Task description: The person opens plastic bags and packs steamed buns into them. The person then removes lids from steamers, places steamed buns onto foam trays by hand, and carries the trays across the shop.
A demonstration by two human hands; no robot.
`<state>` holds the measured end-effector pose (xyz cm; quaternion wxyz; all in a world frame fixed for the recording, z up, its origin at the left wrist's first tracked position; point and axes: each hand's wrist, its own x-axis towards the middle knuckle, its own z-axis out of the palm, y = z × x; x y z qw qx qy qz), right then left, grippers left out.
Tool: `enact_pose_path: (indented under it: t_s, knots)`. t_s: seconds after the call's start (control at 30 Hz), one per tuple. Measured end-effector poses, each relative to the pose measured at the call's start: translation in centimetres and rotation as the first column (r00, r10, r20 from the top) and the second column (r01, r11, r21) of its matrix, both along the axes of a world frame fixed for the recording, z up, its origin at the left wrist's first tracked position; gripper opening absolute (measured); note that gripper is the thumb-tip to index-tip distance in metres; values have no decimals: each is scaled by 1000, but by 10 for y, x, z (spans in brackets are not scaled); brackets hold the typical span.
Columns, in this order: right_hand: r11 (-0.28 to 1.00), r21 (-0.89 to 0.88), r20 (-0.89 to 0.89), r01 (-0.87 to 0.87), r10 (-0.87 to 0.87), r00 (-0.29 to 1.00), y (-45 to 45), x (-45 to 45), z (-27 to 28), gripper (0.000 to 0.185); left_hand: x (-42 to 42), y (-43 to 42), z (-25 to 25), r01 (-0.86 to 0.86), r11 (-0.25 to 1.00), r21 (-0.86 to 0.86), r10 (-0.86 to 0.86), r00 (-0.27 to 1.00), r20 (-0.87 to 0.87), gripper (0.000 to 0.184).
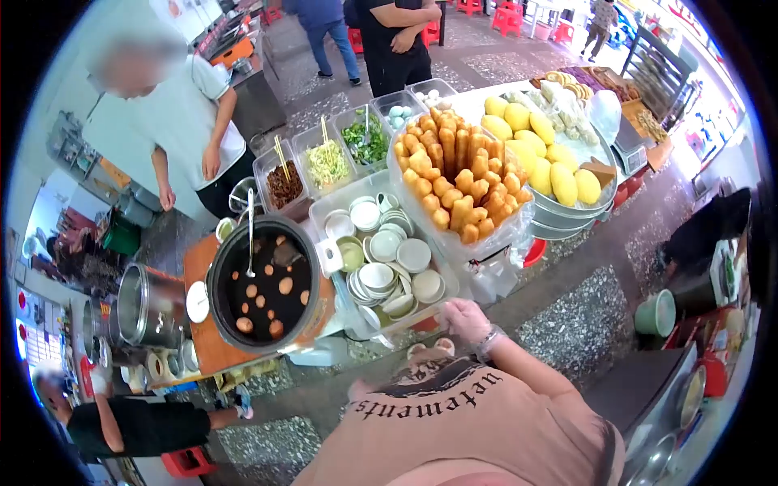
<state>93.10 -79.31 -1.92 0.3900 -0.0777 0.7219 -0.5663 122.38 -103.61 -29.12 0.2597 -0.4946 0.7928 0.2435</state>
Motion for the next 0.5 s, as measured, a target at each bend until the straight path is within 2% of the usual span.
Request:
enact_pose_path:
  t_s: [0.03, 0.07, 0.1, 0.13, 0.2, 0.23, 0.27, 0.33, 0.37, 0.43, 0.47, 0.5]
  knots:
    - [1000, -3, 3, 18, -18, 1000, 0, -3, -12, 22, -4, -12, -13, 18, 1000, -3, -18, 1000, 3, 27]
    - [996, 86, -392, 0, 34, 919, 2, -5, -24, 23, -11, -19, -27, 463, 877, 126, -469, 883, 19, 28]
    - [983, 185, -717, 11, 127, 686, 4, -8, -27, 30, -20, -21, -24, 792, 558, 248, -813, 582, -30, 29]
    - [981, 195, -718, 10, 136, 683, 6, -12, -29, 30, -28, -24, -19, 792, 556, 251, -812, 583, -41, 29]
    - [856, 506, -531, -108, 408, 743, 11, -19, -30, 49, -40, -24, 2, 743, 642, 191, -756, 655, -9, 31]
    - [848, 515, -526, -126, 429, 735, 13, -21, -30, 49, -59, -21, 31, 721, 634, 279, -756, 654, 27, 32]
    - [808, 566, -461, -161, 472, 751, 16, -26, -29, 54, -61, -20, 14, 704, 652, 283, -737, 675, 18, 32]
    - [755, 614, -380, -230, 538, 752, 21, -28, -33, 60, -48, -22, -36, 557, 809, 189, -555, 829, -69, 30]
    - [756, 618, -390, -215, 532, 751, 22, -31, -39, 62, -56, -14, -22, 532, 824, 193, -530, 845, -66, 30]
    - [755, 619, -390, -217, 535, 749, 19, -32, -41, 64, -91, 4, 49, 402, 864, 303, -412, 911, -33, 28]
    - [751, 616, -337, -238, 525, 782, 16, -33, -38, 65, -88, 8, 64, 396, 866, 306, -408, 913, -27, 28]
    - [753, 613, -289, -238, 495, 819, 17, -34, -36, 66, -92, 9, 76, 631, 730, 263, -641, 766, -57, 27]
